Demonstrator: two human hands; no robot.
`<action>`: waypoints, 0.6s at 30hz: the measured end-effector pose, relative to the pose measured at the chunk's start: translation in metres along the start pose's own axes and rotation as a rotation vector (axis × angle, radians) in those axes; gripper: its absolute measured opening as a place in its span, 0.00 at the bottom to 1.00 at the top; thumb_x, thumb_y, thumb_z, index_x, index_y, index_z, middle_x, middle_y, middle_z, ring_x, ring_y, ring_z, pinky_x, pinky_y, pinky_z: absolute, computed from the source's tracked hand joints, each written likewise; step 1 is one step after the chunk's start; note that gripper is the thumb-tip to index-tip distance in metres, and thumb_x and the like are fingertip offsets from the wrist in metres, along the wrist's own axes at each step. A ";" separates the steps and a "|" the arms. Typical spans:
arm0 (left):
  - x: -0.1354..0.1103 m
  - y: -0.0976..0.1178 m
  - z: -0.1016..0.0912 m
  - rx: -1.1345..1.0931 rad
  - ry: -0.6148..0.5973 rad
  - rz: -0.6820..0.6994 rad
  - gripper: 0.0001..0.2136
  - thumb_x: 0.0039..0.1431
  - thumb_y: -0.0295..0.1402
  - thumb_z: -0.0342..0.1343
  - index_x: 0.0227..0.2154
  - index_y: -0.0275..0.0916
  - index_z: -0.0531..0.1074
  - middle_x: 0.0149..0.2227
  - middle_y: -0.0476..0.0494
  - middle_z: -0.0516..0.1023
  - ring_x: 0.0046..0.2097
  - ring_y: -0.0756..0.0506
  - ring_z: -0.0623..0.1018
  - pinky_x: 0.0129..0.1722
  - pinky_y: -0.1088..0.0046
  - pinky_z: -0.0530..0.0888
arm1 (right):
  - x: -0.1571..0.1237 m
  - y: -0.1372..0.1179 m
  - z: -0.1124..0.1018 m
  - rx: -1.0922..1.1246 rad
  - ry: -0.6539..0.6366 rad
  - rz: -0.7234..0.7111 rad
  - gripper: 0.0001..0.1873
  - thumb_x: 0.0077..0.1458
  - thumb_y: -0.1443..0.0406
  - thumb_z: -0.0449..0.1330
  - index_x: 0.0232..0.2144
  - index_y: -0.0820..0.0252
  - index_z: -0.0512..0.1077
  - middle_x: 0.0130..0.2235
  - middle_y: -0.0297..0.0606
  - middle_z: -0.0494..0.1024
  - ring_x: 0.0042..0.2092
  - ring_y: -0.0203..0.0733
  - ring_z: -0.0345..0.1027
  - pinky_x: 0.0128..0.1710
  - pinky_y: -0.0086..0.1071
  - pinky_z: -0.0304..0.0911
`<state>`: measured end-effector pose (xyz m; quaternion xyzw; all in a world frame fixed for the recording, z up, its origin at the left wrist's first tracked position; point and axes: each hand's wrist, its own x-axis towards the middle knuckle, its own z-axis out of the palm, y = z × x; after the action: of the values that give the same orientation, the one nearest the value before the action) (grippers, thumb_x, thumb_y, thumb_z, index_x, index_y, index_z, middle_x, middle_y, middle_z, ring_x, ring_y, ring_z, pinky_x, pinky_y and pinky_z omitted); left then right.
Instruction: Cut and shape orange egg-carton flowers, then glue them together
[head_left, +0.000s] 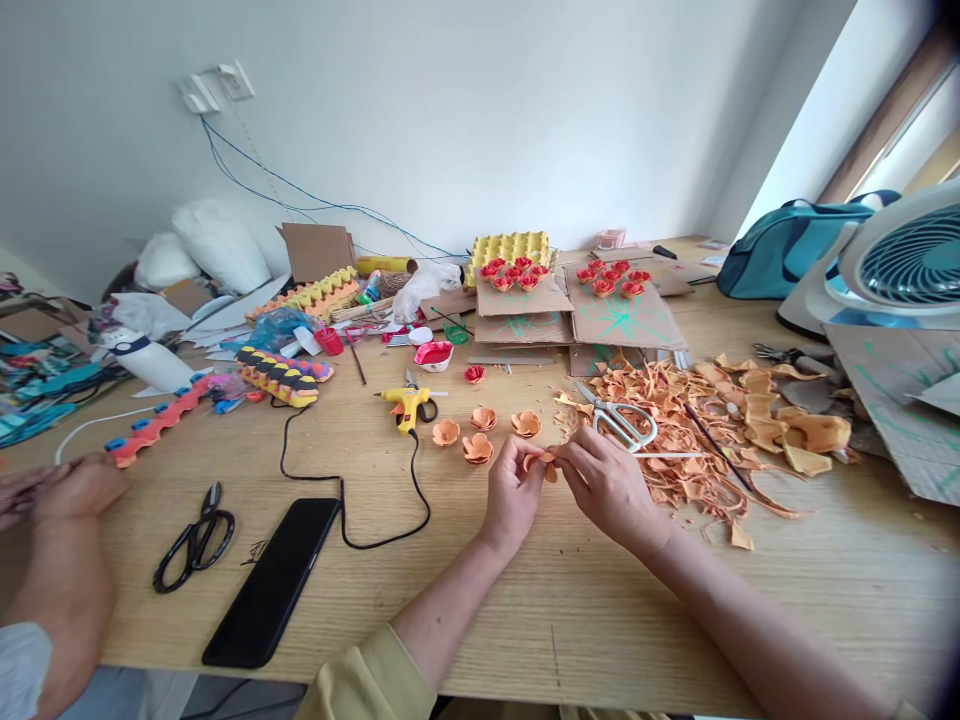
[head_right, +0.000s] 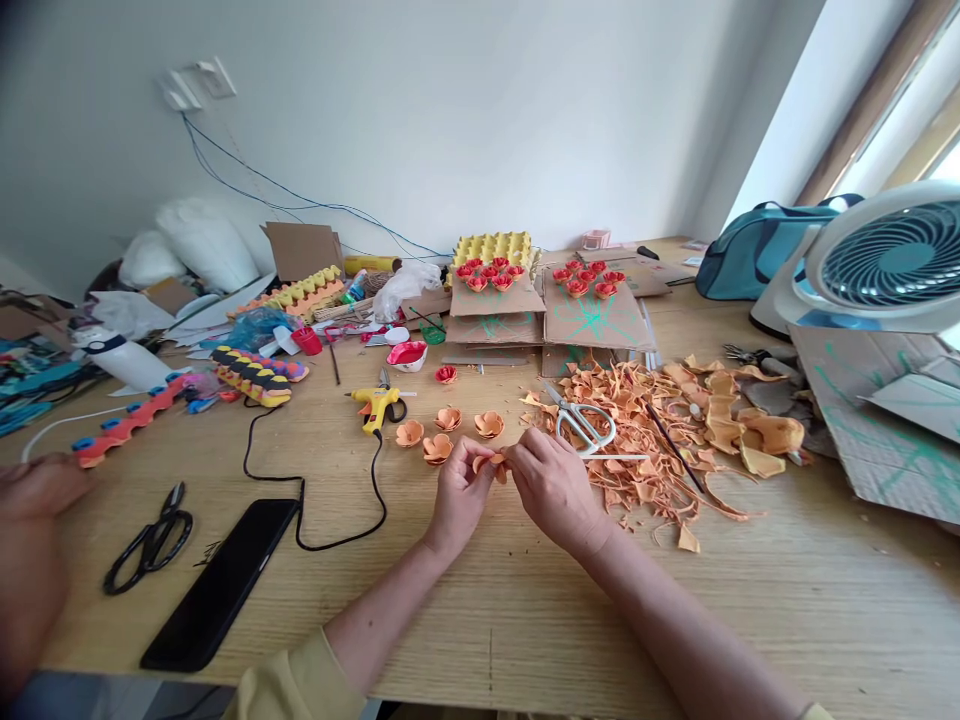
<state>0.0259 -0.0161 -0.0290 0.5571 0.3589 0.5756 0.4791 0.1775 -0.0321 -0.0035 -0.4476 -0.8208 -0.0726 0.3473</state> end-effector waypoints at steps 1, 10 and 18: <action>0.000 0.001 0.001 -0.001 -0.008 -0.008 0.12 0.59 0.41 0.61 0.31 0.39 0.66 0.30 0.50 0.74 0.31 0.50 0.74 0.34 0.75 0.70 | 0.000 0.000 0.000 -0.029 -0.012 -0.008 0.13 0.67 0.68 0.51 0.35 0.60 0.74 0.31 0.37 0.69 0.33 0.40 0.61 0.35 0.33 0.54; -0.008 0.007 0.001 0.065 0.045 -0.015 0.09 0.62 0.37 0.59 0.33 0.38 0.67 0.30 0.49 0.72 0.31 0.50 0.72 0.34 0.75 0.70 | -0.003 -0.003 -0.001 0.044 0.011 -0.022 0.11 0.68 0.67 0.50 0.40 0.58 0.73 0.33 0.38 0.70 0.35 0.40 0.63 0.36 0.33 0.56; -0.011 -0.003 0.002 -0.089 0.008 -0.166 0.09 0.62 0.37 0.57 0.31 0.39 0.64 0.25 0.51 0.70 0.27 0.51 0.71 0.30 0.76 0.68 | -0.013 0.007 0.010 -0.104 -0.038 -0.143 0.12 0.67 0.70 0.48 0.35 0.59 0.71 0.29 0.36 0.69 0.30 0.40 0.61 0.33 0.35 0.54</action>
<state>0.0272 -0.0262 -0.0344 0.5013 0.3797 0.5513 0.5482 0.1826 -0.0322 -0.0203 -0.4065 -0.8523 -0.1310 0.3019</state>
